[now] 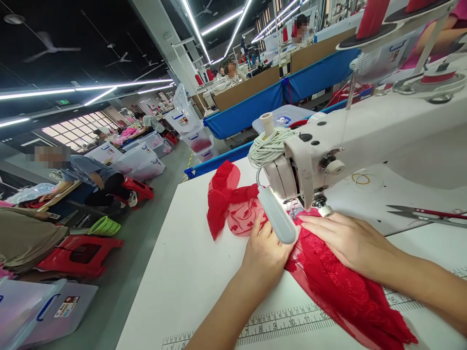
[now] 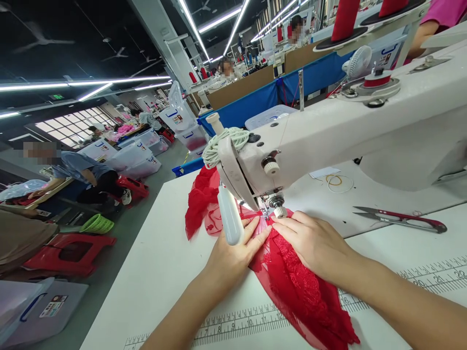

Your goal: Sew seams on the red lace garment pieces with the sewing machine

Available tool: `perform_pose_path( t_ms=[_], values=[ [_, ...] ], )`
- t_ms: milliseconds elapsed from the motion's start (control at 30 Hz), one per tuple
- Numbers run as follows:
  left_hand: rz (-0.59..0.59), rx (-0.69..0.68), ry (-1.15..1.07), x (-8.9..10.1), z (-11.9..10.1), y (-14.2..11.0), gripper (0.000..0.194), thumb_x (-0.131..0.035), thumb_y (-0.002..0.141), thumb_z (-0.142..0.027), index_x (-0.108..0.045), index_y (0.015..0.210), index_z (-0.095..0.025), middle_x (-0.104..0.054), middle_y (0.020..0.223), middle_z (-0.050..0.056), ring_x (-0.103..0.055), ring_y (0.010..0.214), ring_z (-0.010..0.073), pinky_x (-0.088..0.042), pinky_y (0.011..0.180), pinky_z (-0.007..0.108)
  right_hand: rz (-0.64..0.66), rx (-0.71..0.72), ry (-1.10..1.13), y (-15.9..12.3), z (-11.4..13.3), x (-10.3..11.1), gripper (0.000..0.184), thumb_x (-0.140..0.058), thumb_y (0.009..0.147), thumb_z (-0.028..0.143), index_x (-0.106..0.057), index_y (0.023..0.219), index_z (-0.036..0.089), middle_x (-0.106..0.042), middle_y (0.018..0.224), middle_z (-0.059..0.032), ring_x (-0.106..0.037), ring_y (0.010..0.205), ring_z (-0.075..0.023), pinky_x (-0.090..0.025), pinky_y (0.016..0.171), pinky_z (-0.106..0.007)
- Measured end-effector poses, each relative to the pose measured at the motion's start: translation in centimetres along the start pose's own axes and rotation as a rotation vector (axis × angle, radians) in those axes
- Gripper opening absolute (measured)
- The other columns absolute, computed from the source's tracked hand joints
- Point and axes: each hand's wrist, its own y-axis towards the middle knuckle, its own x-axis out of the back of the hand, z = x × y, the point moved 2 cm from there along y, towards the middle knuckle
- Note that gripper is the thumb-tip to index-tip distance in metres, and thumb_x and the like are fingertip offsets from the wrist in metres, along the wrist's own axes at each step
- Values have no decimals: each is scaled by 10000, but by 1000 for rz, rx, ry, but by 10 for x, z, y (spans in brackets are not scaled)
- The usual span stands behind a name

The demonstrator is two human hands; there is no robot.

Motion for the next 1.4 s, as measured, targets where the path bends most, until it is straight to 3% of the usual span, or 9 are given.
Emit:
perform_pose_path(
  t_ms=[200, 567, 967, 1400],
  values=[
    [-6, -4, 7, -2, 0, 1, 339, -466, 933, -59, -635, 1204, -172, -656, 1199, 136, -639, 1025, 245, -496, 983, 530, -36, -21, -17, -5, -3, -11, 550, -400, 813, 18, -641, 1260, 230, -663, 1274, -19, -612, 1092, -243, -591, 782, -370],
    [-14, -7, 30, 1, -1, 1, 325, -423, 964, -85, -614, 1213, -169, -667, 1196, 108, -630, 1009, 246, -527, 928, 506, 7, 59, -52, 5, 0, 6, 503, -387, 828, 12, -663, 1218, 170, -692, 1225, -28, -657, 967, -230, -614, 718, -341],
    [36, -9, 40, 1, -1, 0, 368, -420, 944, -56, -605, 1246, -159, -649, 1222, 119, -616, 1034, 257, -489, 966, 519, -41, -3, -5, -1, -4, -8, 515, -376, 846, 14, -629, 1258, 192, -655, 1288, -20, -614, 1019, -233, -581, 789, -366],
    [58, 2, 33, -1, 0, -1, 377, -383, 953, -61, -589, 1253, -162, -641, 1239, 123, -622, 1004, 259, -495, 956, 554, -41, 19, 13, 3, -5, -6, 516, -345, 850, 13, -647, 1234, 179, -675, 1253, -41, -637, 967, -227, -594, 764, -359]
  ],
)
